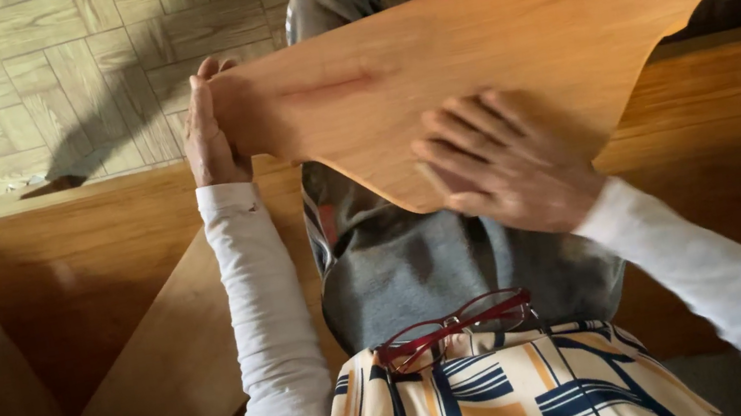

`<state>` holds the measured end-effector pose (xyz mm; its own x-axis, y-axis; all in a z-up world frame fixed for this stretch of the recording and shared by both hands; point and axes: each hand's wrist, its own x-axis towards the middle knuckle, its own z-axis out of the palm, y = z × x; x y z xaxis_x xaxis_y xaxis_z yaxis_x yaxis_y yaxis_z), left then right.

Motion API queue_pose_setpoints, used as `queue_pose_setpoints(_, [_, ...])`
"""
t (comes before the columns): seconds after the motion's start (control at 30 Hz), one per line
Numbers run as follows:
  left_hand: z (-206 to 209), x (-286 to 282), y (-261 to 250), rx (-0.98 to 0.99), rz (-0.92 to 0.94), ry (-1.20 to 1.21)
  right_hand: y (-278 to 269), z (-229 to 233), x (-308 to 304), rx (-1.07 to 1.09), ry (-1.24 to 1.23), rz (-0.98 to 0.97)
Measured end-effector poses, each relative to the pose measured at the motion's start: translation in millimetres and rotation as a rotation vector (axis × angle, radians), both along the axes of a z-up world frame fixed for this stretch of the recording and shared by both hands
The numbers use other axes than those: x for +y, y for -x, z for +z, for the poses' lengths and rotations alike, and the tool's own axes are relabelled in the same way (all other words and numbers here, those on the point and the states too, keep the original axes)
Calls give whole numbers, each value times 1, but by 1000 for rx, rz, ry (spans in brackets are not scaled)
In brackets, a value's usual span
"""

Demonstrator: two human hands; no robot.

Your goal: The person sands the surface and edges of a shaped wooden board with a sanding block, holding the board steady on their lap with one hand while sanding with the other.

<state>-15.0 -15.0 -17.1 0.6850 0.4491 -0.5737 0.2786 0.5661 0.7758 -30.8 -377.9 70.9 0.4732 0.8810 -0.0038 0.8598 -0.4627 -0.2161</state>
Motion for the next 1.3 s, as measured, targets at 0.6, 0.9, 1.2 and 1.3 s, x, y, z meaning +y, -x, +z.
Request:
queue_pose_setpoints(0.6, [-14,18,-4,-160,-58,381,-11,-5,-35,12,3,-36])
queue_pose_setpoints(0.9, [2,15,-1,-169,-22,429,-19,-4,76,-5,-29,109])
queue_pose_setpoints(1.2, [-21,17,12,-382,-46,578,-37,-33,172,-42,-132,95])
queue_pose_setpoints(1.3, [-3,9,9,-316,95,718,-41,-61,209,-93,-178,22])
